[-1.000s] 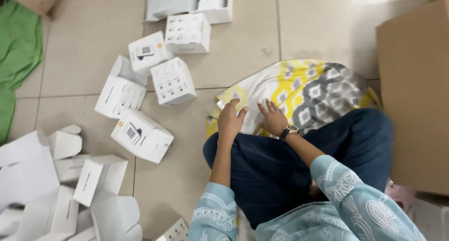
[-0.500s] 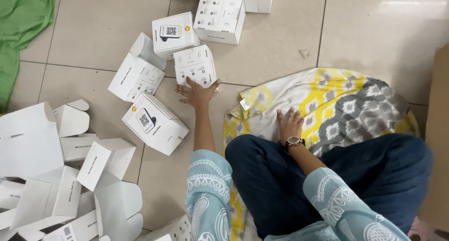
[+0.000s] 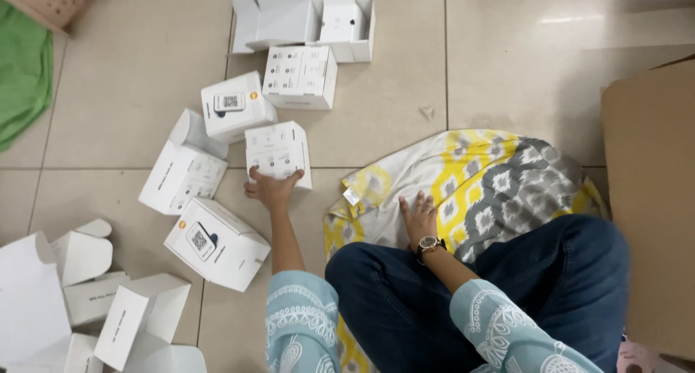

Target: The person packs electronic devices and their cables into small white retail boxes.

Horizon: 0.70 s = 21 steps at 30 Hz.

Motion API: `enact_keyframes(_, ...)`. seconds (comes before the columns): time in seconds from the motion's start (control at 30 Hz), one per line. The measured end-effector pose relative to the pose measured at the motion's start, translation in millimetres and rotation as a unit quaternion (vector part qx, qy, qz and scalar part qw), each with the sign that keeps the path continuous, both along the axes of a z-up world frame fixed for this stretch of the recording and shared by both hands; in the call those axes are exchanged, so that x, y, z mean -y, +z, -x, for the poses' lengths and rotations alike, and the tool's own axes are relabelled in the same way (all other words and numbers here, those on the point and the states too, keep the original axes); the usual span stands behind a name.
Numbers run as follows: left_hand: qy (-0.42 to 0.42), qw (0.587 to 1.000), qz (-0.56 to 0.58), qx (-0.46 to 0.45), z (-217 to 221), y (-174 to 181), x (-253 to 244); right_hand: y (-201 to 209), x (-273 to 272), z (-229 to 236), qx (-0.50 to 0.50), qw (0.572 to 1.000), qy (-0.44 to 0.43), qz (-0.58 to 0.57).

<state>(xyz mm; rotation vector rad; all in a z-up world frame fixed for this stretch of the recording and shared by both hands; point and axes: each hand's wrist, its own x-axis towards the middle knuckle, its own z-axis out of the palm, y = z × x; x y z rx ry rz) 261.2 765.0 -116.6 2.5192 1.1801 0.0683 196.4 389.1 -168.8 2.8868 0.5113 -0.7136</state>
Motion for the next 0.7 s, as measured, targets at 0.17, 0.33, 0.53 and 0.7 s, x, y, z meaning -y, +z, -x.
enact_keyframes(0.17,0.069,0.940,0.290,0.167,0.4,55.7,70.1,37.9,19.4,-1.3,0.006,0.999,0.023,-0.044)
enact_keyframes(0.33,-0.075,0.821,0.473,0.311,7.7,103.4,174.1,60.6,58.7,-17.9,-0.090,0.986,0.036,-0.134)
enact_keyframes(0.53,-0.268,0.846,0.288,0.360,49.6,158.4,319.7,88.8,159.4,-30.9,-0.194,0.630,-0.273,-0.701)
enact_keyframes(0.7,-0.425,0.815,0.130,0.371,83.6,116.8,388.2,140.8,214.4,-32.1,-0.059,0.583,-0.269,-0.764)
